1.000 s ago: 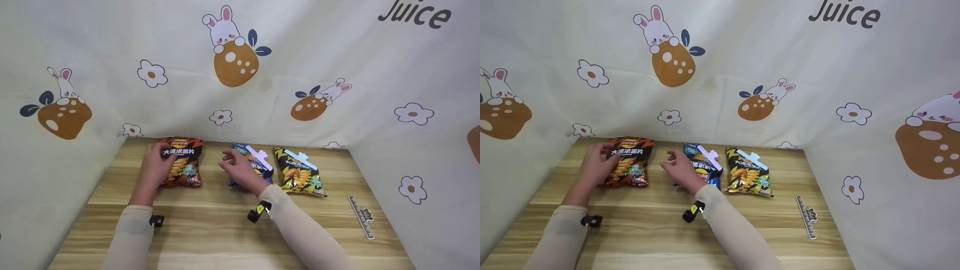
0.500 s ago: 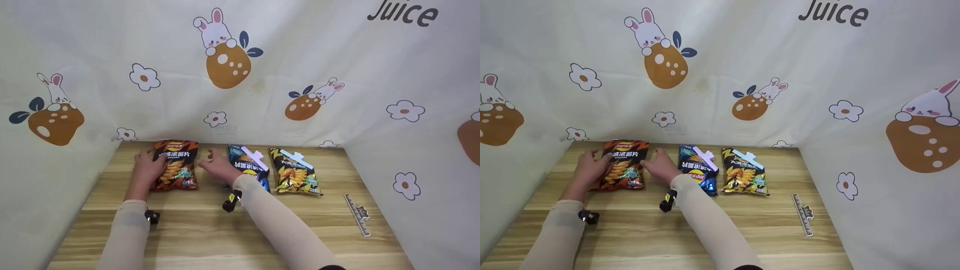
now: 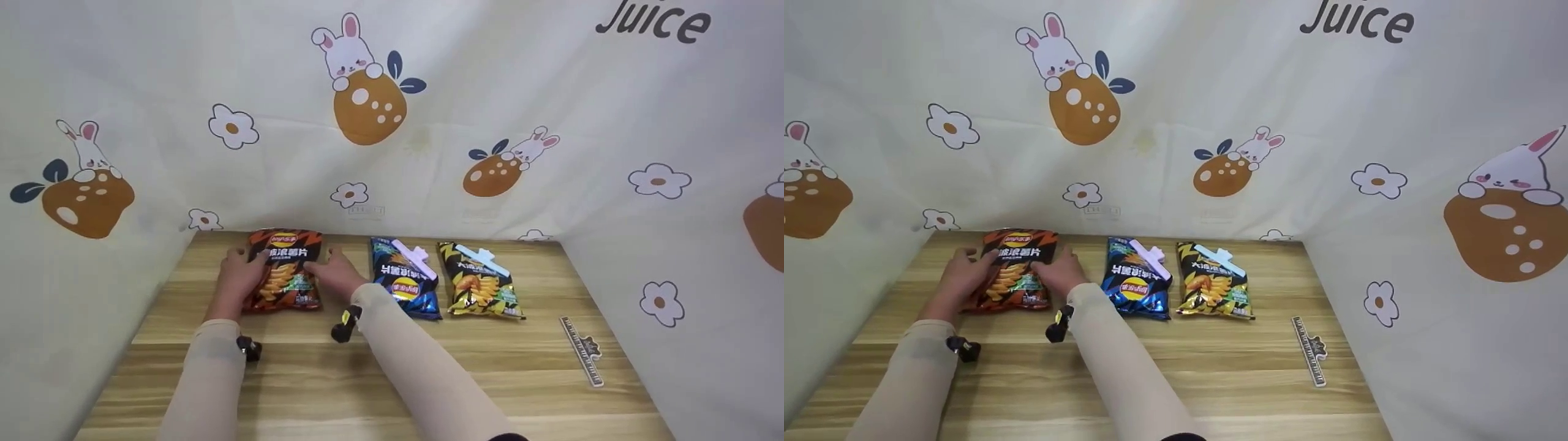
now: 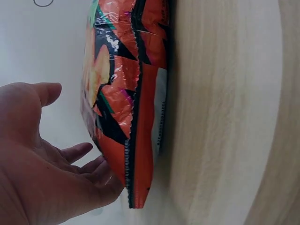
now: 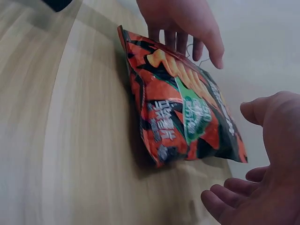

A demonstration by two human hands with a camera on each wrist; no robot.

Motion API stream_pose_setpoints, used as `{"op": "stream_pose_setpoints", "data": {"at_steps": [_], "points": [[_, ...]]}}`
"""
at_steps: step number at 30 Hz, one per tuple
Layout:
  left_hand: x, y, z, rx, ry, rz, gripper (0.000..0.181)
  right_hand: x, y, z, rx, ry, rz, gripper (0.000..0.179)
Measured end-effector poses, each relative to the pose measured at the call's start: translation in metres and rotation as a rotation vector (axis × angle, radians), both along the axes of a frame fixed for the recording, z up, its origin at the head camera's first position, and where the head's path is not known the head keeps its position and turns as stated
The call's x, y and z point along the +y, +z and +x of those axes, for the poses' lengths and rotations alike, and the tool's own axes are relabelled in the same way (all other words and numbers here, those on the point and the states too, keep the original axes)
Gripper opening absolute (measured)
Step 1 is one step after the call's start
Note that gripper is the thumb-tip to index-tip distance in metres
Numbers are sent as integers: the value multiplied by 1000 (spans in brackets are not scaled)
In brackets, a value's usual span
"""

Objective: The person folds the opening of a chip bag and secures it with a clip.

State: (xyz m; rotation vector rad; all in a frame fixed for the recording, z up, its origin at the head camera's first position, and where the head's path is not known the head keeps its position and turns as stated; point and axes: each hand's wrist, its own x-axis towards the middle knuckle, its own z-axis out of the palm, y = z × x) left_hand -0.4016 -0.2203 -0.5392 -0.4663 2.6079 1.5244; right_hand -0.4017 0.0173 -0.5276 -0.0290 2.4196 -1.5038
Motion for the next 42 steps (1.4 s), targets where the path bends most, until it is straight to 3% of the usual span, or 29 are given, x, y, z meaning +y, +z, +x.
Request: {"op": "stream_pose_setpoints", "data": {"at_steps": [4, 14, 22, 31, 35, 42], "points": [[2, -5, -3, 6, -7, 20, 93, -6, -8, -2, -59, -29, -28, 89], [5, -12, -4, -40, -9, 41, 91, -11, -17, -1, -55, -65, -61, 84], [5, -11, 0, 22, -6, 76, 87, -18, -19, -2, -110, -70, -231, 63], [2, -12, -1, 33, -19, 164, 90, -18, -20, 3, -126, -49, -312, 69], [-1, -13, 3, 68, -48, 221, 92, -23, -22, 5, -100, -49, -314, 76], [-1, -19, 4, 91, -149, 330, 103, -30, -27, 7, 37, -80, -293, 83]]}}
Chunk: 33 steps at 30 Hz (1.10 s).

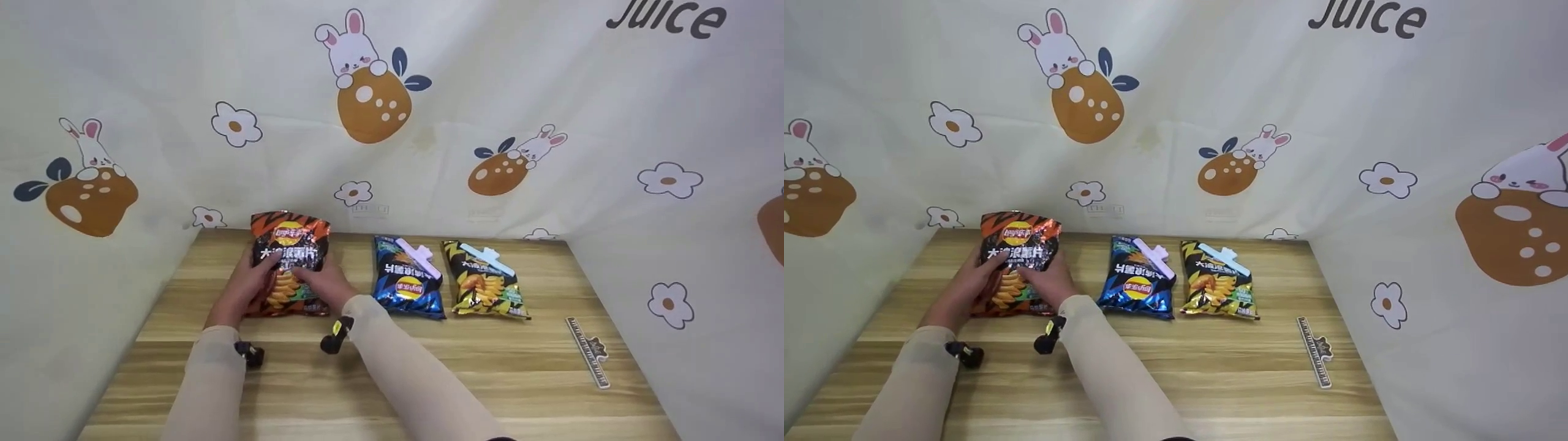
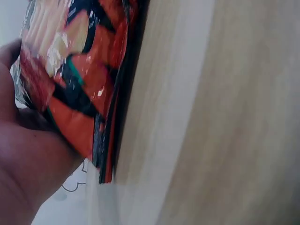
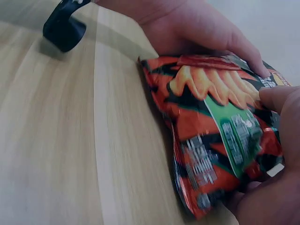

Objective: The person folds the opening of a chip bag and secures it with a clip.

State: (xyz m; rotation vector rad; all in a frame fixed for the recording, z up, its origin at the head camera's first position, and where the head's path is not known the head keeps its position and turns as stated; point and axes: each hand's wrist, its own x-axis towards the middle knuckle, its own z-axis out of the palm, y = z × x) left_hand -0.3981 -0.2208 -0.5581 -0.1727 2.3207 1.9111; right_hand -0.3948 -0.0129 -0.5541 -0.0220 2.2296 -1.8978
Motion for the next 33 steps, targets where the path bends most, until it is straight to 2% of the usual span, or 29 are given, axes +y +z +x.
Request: {"op": "stream_pose_setpoints", "data": {"at_steps": [4, 8, 11, 14, 18, 24, 27, 33], "points": [[2, -5, 2, 20, -26, 59, 98, 0, -4, 2, 17, -23, -12, 86], [9, 10, 11, 13, -25, 92, 96, 2, -8, 1, 10, -18, -11, 90], [12, 17, 13, 3, -27, 99, 100, 3, -9, -2, -6, -23, -1, 89], [12, 10, 8, 24, -26, 87, 103, 5, -7, -1, -3, -28, -2, 85], [15, 6, 7, 37, -16, 98, 101, 10, -2, 1, 36, -18, -21, 82], [26, 14, 10, 30, -25, 110, 95, 26, 5, 5, 135, 18, -35, 79], [34, 18, 15, 55, -48, 103, 94, 37, 7, 10, 161, 33, -35, 78], [48, 26, 26, 164, -72, 130, 88, 54, 20, 22, 158, 93, -39, 78]]}}
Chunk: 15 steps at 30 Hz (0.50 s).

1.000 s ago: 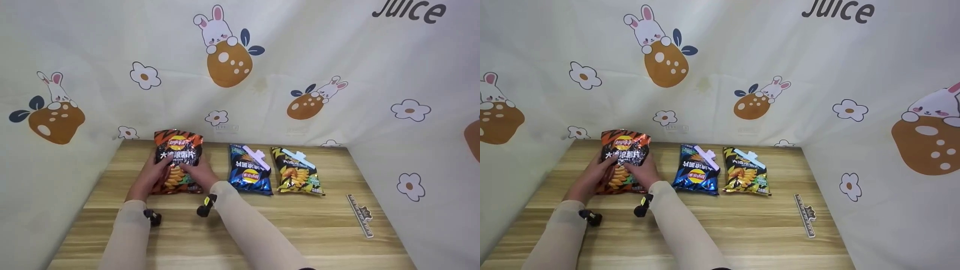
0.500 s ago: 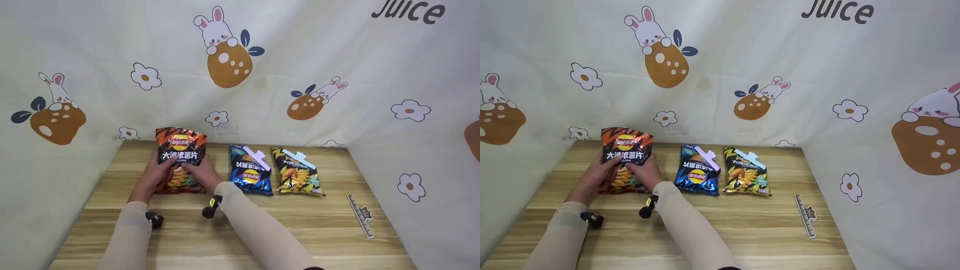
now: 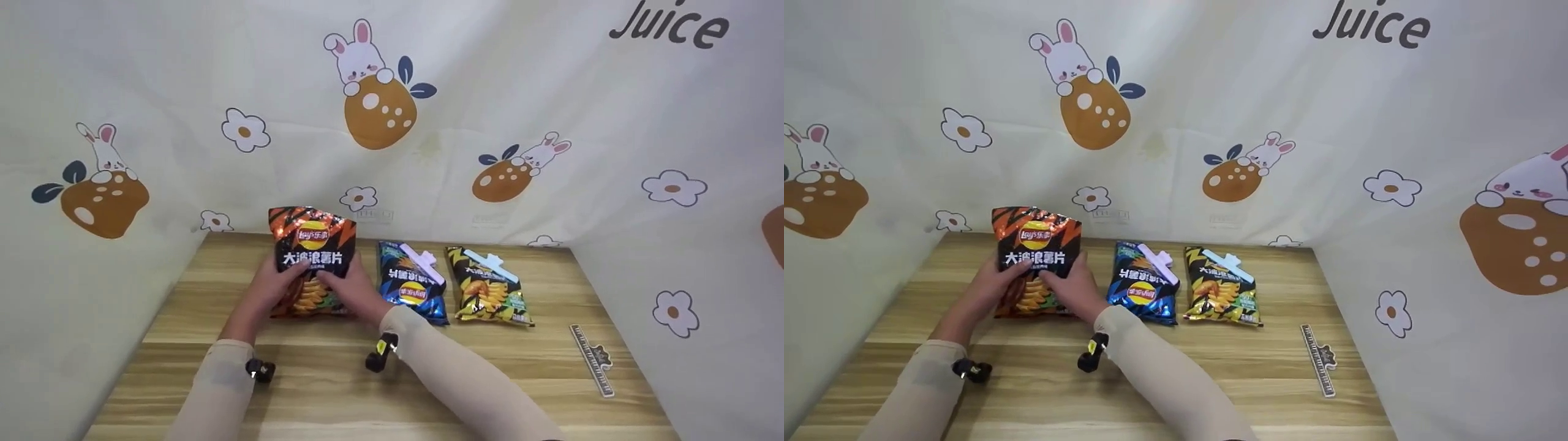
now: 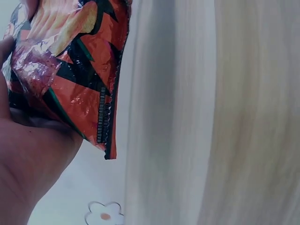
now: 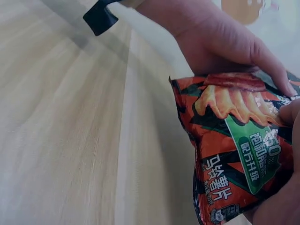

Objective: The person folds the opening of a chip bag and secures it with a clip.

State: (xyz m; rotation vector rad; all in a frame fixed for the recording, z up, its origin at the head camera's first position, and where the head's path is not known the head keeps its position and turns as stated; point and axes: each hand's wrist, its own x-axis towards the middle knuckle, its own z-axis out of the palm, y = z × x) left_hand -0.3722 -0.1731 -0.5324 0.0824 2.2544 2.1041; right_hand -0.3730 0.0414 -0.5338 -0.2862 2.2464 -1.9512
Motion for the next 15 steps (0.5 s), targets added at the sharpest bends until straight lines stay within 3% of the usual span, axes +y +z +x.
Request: {"op": "stream_pose_setpoints", "data": {"at_steps": [4, 9, 15], "points": [[9, 8, 8, 47, -11, 19, 85, 12, 12, 7, 43, 32, 0, 81], [24, 17, 17, 110, -34, -1, 80, 31, 23, 14, 112, 16, 36, 88], [45, 23, 26, 133, -55, -20, 87, 54, 28, 25, 127, 23, 29, 87]]}}
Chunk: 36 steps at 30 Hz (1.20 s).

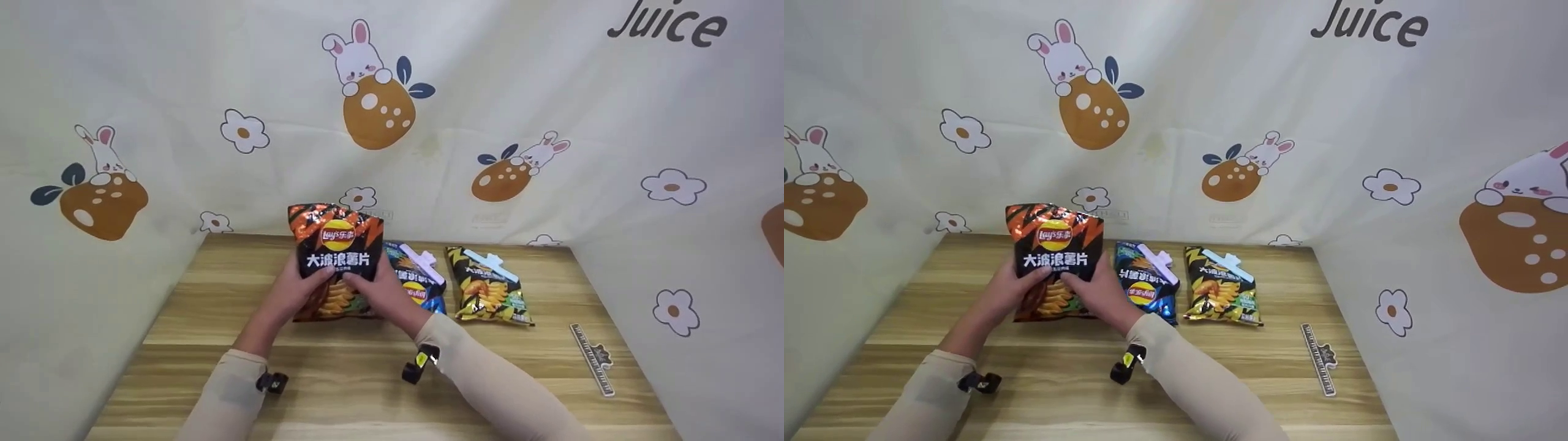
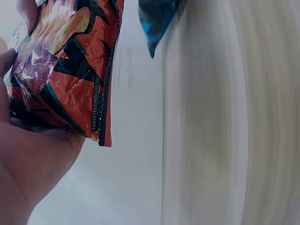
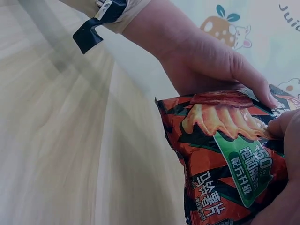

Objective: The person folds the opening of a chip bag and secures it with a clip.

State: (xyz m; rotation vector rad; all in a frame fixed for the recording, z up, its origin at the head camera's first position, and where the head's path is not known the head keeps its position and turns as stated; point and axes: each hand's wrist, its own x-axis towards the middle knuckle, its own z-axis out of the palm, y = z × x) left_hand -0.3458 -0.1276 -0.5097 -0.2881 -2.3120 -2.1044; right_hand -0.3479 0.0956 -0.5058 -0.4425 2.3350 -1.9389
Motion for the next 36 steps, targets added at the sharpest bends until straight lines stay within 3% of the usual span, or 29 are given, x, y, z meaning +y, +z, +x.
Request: {"op": "stream_pose_setpoints", "data": {"at_steps": [6, 19, 24, 31, 36], "points": [[25, 3, 9, 36, -26, 16, 91, 26, 3, 12, 23, 1, 1, 85], [69, -5, 26, 109, -111, 92, 105, 78, 2, 34, 60, -10, 40, 88], [83, -1, 30, 122, -147, 74, 106, 93, 2, 40, 46, 0, 6, 85], [94, 0, 33, 134, -178, -2, 105, 111, 2, 50, 60, 5, -13, 97], [105, 1, 36, 155, -225, 14, 101, 124, 2, 56, 68, -7, 13, 84]]}}
